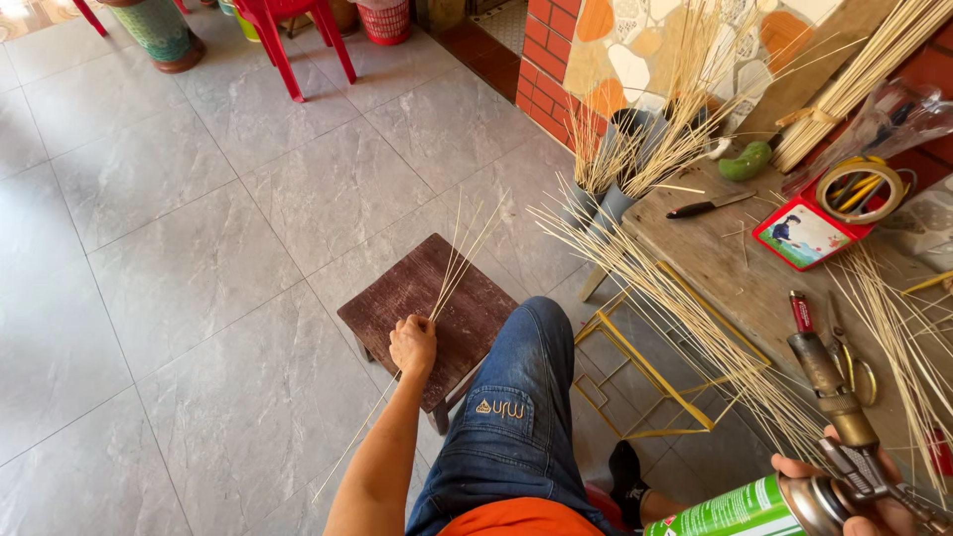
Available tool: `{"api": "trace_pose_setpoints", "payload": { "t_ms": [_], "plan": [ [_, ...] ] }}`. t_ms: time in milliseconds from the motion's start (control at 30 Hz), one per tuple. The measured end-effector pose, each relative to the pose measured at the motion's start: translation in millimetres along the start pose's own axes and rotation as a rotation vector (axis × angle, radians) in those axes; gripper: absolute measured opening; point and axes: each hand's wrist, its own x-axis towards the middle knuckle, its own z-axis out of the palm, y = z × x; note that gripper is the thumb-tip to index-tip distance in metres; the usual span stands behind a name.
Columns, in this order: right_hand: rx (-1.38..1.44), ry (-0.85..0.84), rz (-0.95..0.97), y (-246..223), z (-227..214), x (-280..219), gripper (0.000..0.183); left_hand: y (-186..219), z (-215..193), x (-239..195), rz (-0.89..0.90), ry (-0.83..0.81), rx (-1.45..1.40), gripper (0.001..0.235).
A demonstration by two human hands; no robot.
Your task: The person uses a handheld blowtorch to heat thin bamboo sticks one by one, rotating them to soften the material. After heating, the sticks are placed on a nearby stool. The person then gathers a bundle of sticks and aligns them.
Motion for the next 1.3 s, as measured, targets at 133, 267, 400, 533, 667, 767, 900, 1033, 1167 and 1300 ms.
{"api": "trace_pose_setpoints", "payload": {
  "t_ms": [133,267,400,533,667,767,900,1033,1167,1300],
  "plan": [
    [-0.017,0.024,-0.024,-4,2,3,0.086,0,-7,-5,-0.043,-0.013,-0.055,0.019],
    [-0.055,0.068,-0.035,-5,12,-1,0.088,-1,-16,-7,-0.041,0.012,-0.108,0.019],
    [-0.141,0.153,-0.004,-20,33,-7,0.089,-3,-23,-13,-0.08,0.029,-0.18,0.02],
    [-0.162,0.3,-0.109,-41,86,-4,0.085,-5,-29,-15,-0.042,0.076,-0.233,0.02],
    [-0.199,0.534,-0.454,-38,166,14,0.073,-15,-37,-21,0.006,0.105,-0.374,0.017],
    [-0.194,0.715,-0.505,-37,212,20,0.069,-15,-49,-22,0.05,0.092,-0.51,0.014],
    [-0.267,0.767,-0.435,-55,225,25,0.073,-3,-80,-34,0.04,0.024,-0.619,0.014],
    [-0.223,0.718,-0.443,-56,215,30,0.077,19,-118,-50,0.054,-0.026,-0.648,0.013],
    [-0.185,0.643,-0.468,-49,204,27,0.079,47,-151,-65,0.074,-0.116,-0.748,0.01],
    [-0.152,0.597,-0.473,-48,199,25,0.078,76,-177,-88,0.188,-0.214,-0.815,0.011]
  ]
}}
